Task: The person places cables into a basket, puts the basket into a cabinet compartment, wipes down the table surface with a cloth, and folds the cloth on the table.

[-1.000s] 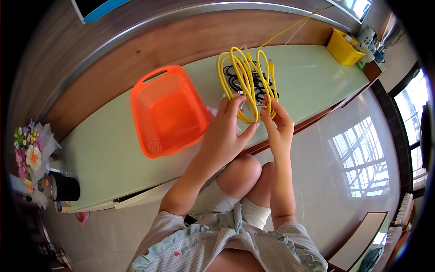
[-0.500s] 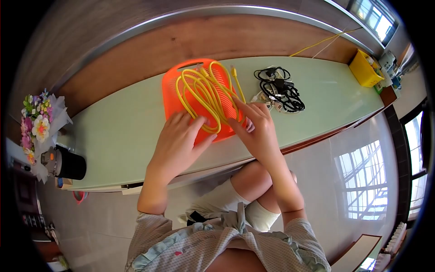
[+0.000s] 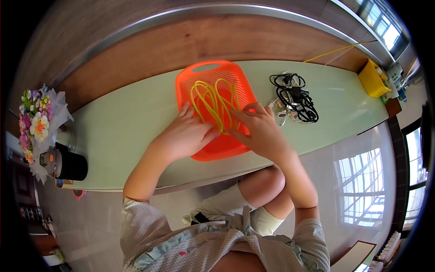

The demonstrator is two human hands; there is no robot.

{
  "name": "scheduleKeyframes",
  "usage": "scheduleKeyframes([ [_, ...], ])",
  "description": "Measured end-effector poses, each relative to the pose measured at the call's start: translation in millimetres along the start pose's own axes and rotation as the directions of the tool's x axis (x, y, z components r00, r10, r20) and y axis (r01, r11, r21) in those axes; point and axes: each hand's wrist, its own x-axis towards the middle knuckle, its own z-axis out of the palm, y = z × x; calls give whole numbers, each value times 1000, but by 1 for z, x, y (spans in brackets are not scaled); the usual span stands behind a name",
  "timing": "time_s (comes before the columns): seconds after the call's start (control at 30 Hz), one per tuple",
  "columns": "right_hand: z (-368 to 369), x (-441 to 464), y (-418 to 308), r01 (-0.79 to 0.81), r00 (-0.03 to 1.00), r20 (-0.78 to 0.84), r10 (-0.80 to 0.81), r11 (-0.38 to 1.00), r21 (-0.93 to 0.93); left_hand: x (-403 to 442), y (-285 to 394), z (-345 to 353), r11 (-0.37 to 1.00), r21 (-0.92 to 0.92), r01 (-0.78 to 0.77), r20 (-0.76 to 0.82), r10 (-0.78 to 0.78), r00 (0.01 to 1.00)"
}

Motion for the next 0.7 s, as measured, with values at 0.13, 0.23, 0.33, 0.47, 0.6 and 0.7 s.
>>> scheduleKeyframes([
  [0.13,3,7,6,-26,989,143,20,999,38,7,-5,1,999,39,-17,94,14,995],
  [0.23,1,14,7,14,969,246,6,997,-79,8,0,2,992,126,2,111,-16,994],
  [0.33,5,17,14,68,935,355,-4,984,-167,14,0,2,985,171,5,220,-43,975],
  [0.47,3,24,11,33,924,381,38,983,-179,16,-5,12,962,274,11,151,-55,987],
  [0.6,9,21,13,39,966,259,6,985,-168,16,-3,8,978,206,38,97,-59,994],
  [0.7,12,20,15,58,984,178,-30,986,-154,14,1,1,991,133,33,63,-42,997],
])
